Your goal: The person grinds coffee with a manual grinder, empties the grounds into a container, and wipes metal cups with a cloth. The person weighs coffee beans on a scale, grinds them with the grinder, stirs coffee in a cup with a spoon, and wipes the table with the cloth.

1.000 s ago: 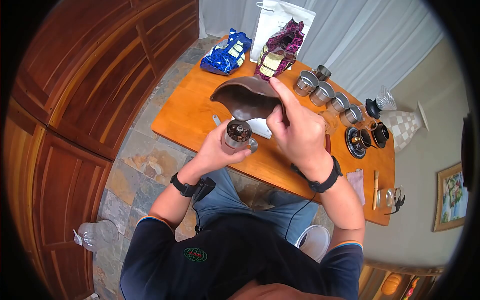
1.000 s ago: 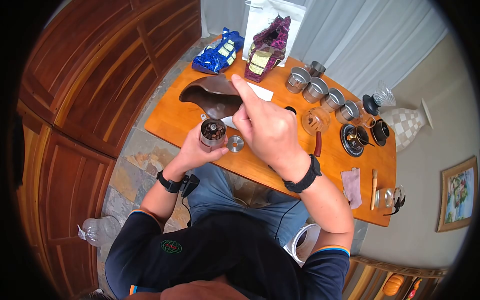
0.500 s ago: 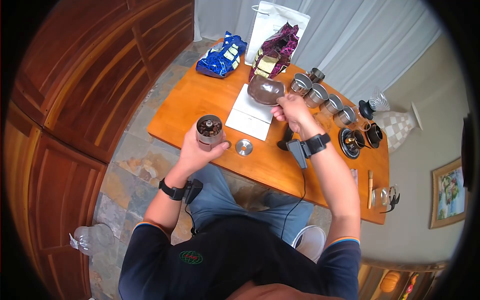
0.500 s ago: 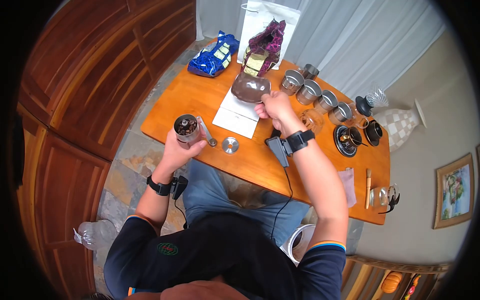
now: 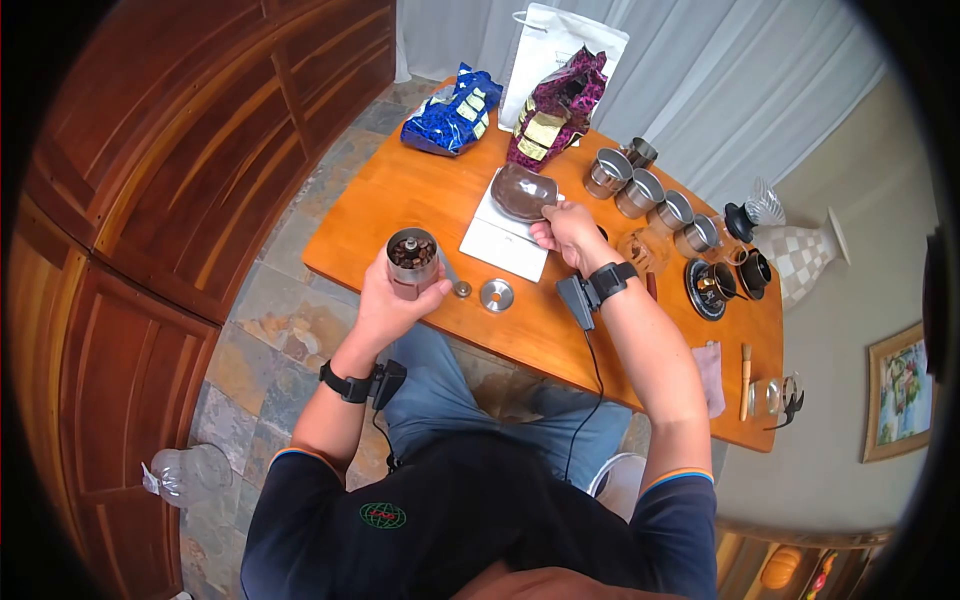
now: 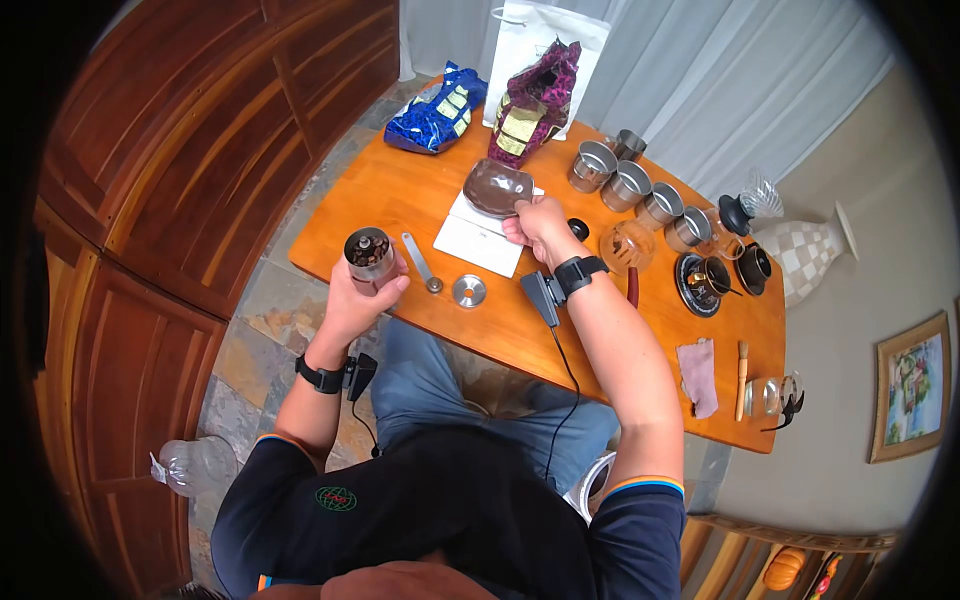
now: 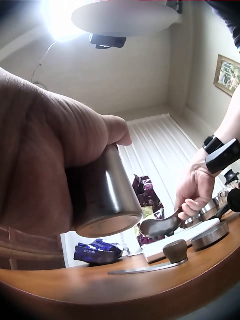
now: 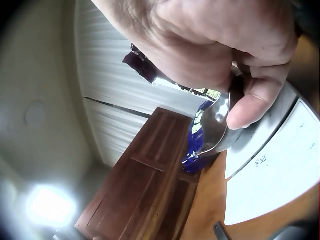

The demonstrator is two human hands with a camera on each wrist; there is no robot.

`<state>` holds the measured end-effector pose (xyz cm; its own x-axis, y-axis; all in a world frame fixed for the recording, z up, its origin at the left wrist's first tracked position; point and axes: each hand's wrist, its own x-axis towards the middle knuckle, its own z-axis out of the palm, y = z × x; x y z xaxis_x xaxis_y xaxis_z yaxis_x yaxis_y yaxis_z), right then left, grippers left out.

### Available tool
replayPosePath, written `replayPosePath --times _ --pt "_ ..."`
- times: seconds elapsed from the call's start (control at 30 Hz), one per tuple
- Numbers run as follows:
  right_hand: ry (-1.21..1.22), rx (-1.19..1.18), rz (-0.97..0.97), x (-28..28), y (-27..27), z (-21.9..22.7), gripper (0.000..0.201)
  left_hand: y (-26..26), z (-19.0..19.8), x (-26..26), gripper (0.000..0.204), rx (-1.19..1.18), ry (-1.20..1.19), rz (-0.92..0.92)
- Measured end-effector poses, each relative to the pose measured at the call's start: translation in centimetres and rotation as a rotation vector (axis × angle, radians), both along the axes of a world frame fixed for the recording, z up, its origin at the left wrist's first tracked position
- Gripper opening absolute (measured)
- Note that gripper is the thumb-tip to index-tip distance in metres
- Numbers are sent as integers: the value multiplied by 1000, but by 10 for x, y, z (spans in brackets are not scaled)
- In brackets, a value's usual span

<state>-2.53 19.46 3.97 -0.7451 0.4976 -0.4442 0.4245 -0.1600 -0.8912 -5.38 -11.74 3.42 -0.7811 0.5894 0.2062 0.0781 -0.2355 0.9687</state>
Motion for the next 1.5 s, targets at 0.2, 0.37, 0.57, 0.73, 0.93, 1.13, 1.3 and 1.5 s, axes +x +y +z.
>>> replayPosePath --times 0.2,0.37,0.57,0.73,0.93,1.13,1.3,1.5 --pt "2 150 -26 22 -13 27 31 3 5 1 41 1 -23 28" --pt "123 256 50 65 -29 47 40 2 -3 -3 40 22 -23 36" --pt "109 825 326 109 -85 47 38 6 -5 -6 42 41 -12 46" --pt "48 1140 469 115 -121 33 53 11 -1 -3 43 -21 54 45" --pt "103 1127 442 109 -126 4 59 12 -1 -1 42 -47 64 28" --pt "147 1189 426 103 -125 -7 57 12 -4 -1 43 -23 59 46" --pt "158 1123 410 105 -120 -13 53 11 -3 2 43 -14 52 25" --pt "160 1152 379 105 -123 -8 46 12 -2 1 42 -58 38 33"
